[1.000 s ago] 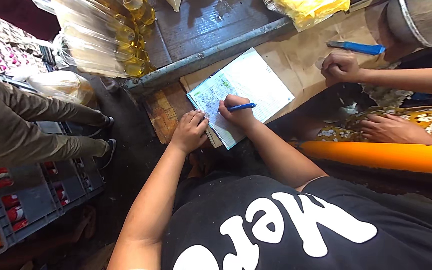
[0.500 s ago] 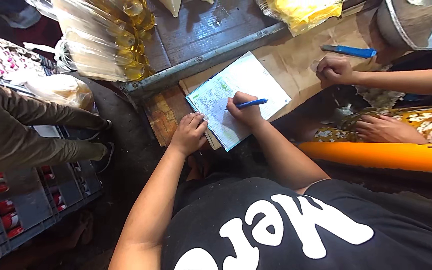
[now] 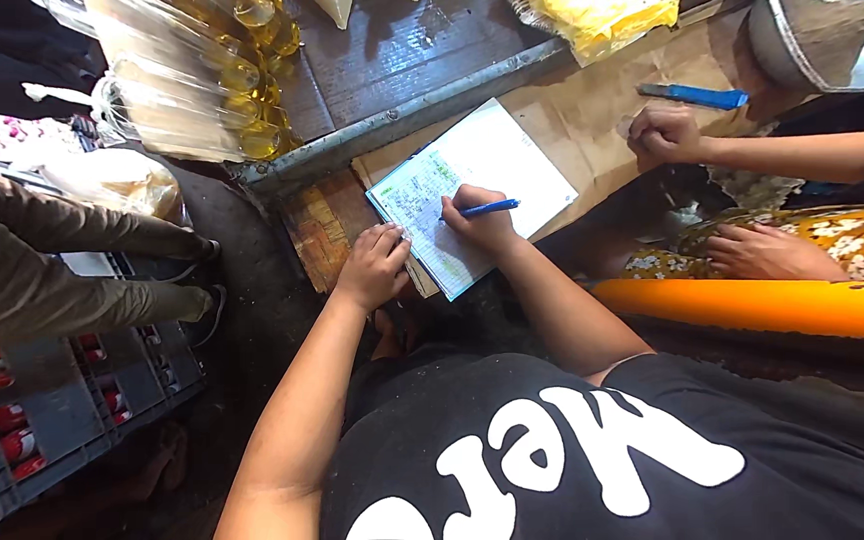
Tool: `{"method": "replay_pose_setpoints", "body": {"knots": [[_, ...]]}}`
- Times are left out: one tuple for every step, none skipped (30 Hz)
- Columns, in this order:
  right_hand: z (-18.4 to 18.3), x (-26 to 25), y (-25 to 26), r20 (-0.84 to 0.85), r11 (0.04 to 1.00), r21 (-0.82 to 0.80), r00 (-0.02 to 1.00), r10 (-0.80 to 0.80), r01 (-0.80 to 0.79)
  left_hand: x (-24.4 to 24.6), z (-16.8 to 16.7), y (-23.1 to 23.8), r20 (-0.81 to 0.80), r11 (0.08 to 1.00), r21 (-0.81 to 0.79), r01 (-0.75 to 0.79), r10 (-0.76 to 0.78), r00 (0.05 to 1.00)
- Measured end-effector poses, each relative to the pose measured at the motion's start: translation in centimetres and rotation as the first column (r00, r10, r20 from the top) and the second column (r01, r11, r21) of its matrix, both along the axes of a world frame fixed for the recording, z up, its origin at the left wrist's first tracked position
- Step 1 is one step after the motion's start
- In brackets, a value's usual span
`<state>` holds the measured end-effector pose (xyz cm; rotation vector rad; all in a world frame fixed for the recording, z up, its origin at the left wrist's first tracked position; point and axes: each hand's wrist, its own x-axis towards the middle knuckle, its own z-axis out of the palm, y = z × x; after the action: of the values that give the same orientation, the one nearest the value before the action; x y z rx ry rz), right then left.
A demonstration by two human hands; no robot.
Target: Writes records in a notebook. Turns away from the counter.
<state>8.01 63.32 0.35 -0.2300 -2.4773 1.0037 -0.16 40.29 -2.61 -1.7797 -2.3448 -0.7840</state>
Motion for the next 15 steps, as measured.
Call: {"method": "replay_pose_setpoints", "body": {"knots": [[0.0, 0.0, 0.0, -0.005, 1.0, -0.002, 1.0, 0.0, 0.0, 0.0, 0.0, 0.0, 0.002, 1.0, 0.005, 0.001, -0.001, 1.0], [0.0, 0.0, 0.1, -0.011, 1.0, -0.004, 1.0, 0.003, -0.003, 0.0, 0.0, 0.0, 0.002, 1.0, 0.007, 0.001, -0.001, 1.0], [0.0, 0.0, 0.1, -0.013, 1.0, -0.002, 1.0, 0.009, -0.009, 0.0, -0.1, 0.0, 0.0, 1.0, 0.007, 0.001, -0.001, 1.0], [-0.1, 0.1, 0.1, -0.014, 1.0, 0.004, 1.0, 0.018, -0.018, 0.0, -0.1, 0.0, -0.001, 1.0, 0.008, 0.001, -0.001, 1.0], [-0.1, 0.1, 0.1, -0.014, 1.0, 0.012, 1.0, 0.023, -0.023, 0.0, -0.1, 0.0, -0.001, 1.0, 0.006, 0.001, -0.001, 1.0], [-0.1, 0.1, 0.2, -0.017, 1.0, 0.013, 1.0, 0.026, -0.026, 0.0, -0.1, 0.0, -0.004, 1.0, 0.007, 0.001, -0.001, 1.0], [-0.1, 0.1, 0.3, -0.025, 1.0, -0.014, 0.999, 0.027, -0.028, 0.0, -0.1, 0.0, -0.008, 1.0, 0.01, 0.002, -0.002, 1.0], [0.1, 0.1, 0.5, -0.042, 0.996, -0.086, 0.999, 0.026, -0.03, 0.0, -0.1, 0.0, -0.013, 1.0, 0.012, 0.003, -0.003, 1.0], [0.4, 0.1, 0.7, -0.062, 0.98, -0.197, 0.998, 0.015, -0.027, 0.0, -0.1, 0.0, -0.014, 1.0, 0.013, 0.005, -0.005, 1.0], [0.8, 0.1, 1.0, -0.073, 0.948, -0.318, 0.997, -0.01, -0.014, 0.0, 0.0, 0.0, -0.016, 1.0, 0.016, 0.007, -0.006, 1.0], [1.2, 0.1, 1.4, -0.074, 0.913, -0.408, 0.997, -0.037, 0.004, -0.1, 0.0, 0.0, -0.019, 1.0, 0.021, 0.007, -0.007, 1.0], [1.4, 0.1, 2.1, -0.078, 0.892, -0.452, 0.996, -0.051, 0.011, -0.1, 0.0, 0.0, -0.019, 1.0, 0.028, 0.005, -0.005, 1.0], [1.4, 0.2, 2.8, -0.079, 0.892, -0.452, 0.996, -0.049, 0.008, -0.1, 0.0, 0.0, -0.017, 0.999, 0.032, 0.003, -0.003, 1.0], [1.4, 0.3, 3.6, -0.065, 0.909, -0.416, 0.997, -0.04, 0.009, -0.1, 0.0, 0.1, -0.017, 0.999, 0.035, 0.003, -0.003, 1.0], [1.4, 0.3, 4.2, -0.059, 0.934, -0.357, 0.998, -0.026, 0.004, -0.1, -0.1, 0.1, -0.019, 0.999, 0.038, 0.003, -0.003, 1.0]]}}
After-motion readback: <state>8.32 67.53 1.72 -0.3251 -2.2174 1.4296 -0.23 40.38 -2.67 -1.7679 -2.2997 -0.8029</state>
